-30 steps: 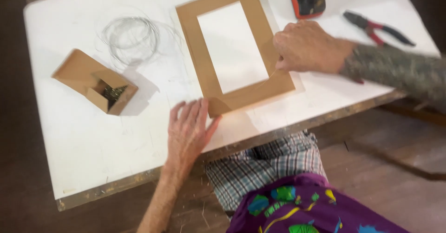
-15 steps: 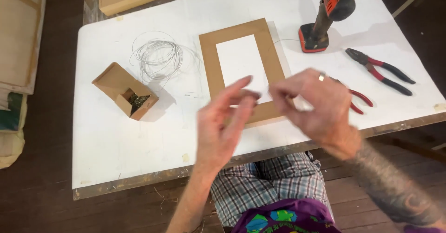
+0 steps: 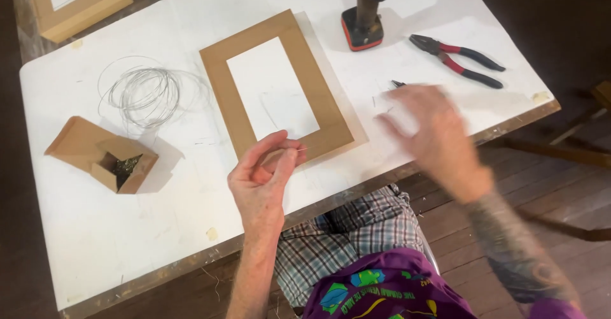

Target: Cutting wire from a spool and attaching it to a wooden frame using pliers.

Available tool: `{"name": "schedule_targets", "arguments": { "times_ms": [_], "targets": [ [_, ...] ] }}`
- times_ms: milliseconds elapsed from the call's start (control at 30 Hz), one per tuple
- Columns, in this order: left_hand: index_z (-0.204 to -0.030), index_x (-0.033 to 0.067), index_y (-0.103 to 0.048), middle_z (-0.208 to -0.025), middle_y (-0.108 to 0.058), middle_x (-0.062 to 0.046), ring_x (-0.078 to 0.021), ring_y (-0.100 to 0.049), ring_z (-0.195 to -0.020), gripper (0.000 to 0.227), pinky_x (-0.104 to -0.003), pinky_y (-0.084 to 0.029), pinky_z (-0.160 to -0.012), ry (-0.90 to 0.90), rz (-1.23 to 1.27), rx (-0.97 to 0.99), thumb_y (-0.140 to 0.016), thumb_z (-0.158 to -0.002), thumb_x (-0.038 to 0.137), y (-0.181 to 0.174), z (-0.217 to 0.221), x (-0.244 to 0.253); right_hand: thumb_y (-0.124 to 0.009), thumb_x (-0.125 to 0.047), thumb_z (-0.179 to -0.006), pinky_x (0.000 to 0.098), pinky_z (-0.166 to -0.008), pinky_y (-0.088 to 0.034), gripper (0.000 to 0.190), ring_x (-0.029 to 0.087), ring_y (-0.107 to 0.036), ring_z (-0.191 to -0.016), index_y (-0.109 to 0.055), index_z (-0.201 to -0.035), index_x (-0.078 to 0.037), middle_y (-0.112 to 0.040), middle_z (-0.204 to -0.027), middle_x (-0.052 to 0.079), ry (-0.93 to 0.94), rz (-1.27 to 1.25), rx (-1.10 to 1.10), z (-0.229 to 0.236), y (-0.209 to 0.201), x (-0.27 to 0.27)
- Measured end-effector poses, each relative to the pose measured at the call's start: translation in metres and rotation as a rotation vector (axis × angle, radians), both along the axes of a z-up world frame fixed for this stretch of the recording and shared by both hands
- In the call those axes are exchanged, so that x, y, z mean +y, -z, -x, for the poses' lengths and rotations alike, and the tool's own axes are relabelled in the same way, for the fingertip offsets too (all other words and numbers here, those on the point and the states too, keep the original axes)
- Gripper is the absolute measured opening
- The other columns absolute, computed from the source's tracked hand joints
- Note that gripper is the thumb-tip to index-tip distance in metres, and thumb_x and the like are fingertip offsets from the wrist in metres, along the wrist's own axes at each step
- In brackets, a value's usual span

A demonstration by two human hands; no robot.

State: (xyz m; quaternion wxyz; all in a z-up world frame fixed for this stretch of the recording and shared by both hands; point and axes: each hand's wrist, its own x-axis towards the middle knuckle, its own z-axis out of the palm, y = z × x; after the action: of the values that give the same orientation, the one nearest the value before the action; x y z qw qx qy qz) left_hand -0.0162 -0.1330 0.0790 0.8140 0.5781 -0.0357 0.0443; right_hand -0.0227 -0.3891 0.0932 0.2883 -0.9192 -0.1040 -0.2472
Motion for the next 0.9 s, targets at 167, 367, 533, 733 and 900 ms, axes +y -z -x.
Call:
{"name": "schedule_targets", "arguments": {
  "times_ms": [167,367,533,733,900],
  "targets": [
    [-0.119,-0.0056,-0.069,-0.098,-0.074,-0.019,-0.0251,-0.077,-0.089,0.033,-0.040,-0.068,-0.084,0.042,0.045,-0.038,-0.075,-0.086,-0.009,-0.002,-0.001,-0.013,-0.073,-0.049,-0.095,0.0497,-0.085,-0.059,0.045,0.037,-0.071,-0.103,-0.077,-0.120,-0.012,-0.072,-0.112,0.014,0.298,0.366,0.432,-0.016,0.065,-0.075],
    [-0.117,-0.0037,-0.071,-0.096,-0.074,-0.016,-0.0205,-0.076,-0.086,0.033,-0.033,-0.067,-0.083,0.102,0.060,-0.077,-0.077,-0.084,-0.008,-0.005,-0.004,-0.016,-0.066,-0.037,-0.099,0.0302,-0.072,-0.059,0.025,0.016,-0.070,-0.081,-0.073,-0.114,-0.019,-0.070,-0.092,0.000,0.337,-0.071,0.391,-0.023,0.068,-0.087],
    [-0.119,-0.0036,-0.071,-0.098,-0.073,-0.016,-0.0192,-0.075,-0.086,0.035,-0.032,-0.067,-0.085,0.180,0.146,-0.026,-0.078,-0.085,-0.006,-0.010,-0.002,-0.014,-0.050,-0.019,-0.106,0.0332,-0.051,-0.052,0.028,0.022,-0.062,-0.068,-0.069,-0.116,0.000,-0.066,-0.089,0.014,0.075,-0.854,0.599,0.007,0.026,-0.010],
    [-0.123,-0.0028,-0.070,-0.107,-0.073,-0.015,-0.0171,-0.075,-0.089,0.038,-0.032,-0.065,-0.088,0.250,0.212,0.018,-0.077,-0.086,-0.005,-0.007,-0.004,-0.001,-0.050,-0.007,-0.100,0.0264,-0.025,-0.049,0.027,0.023,-0.061,-0.056,-0.063,-0.113,0.013,-0.064,-0.085,0.027,-0.377,-1.244,0.613,0.019,0.040,0.043],
    [-0.125,-0.0061,-0.068,-0.111,-0.071,-0.017,-0.0184,-0.075,-0.089,0.043,-0.032,-0.066,-0.087,0.327,0.266,0.010,-0.079,-0.084,-0.005,-0.012,-0.002,0.004,-0.058,-0.009,-0.099,0.0382,-0.066,-0.062,0.020,0.028,-0.078,-0.076,-0.070,-0.109,0.003,-0.079,-0.098,0.022,-0.426,-0.720,0.393,0.022,0.031,0.056]
  ]
}}
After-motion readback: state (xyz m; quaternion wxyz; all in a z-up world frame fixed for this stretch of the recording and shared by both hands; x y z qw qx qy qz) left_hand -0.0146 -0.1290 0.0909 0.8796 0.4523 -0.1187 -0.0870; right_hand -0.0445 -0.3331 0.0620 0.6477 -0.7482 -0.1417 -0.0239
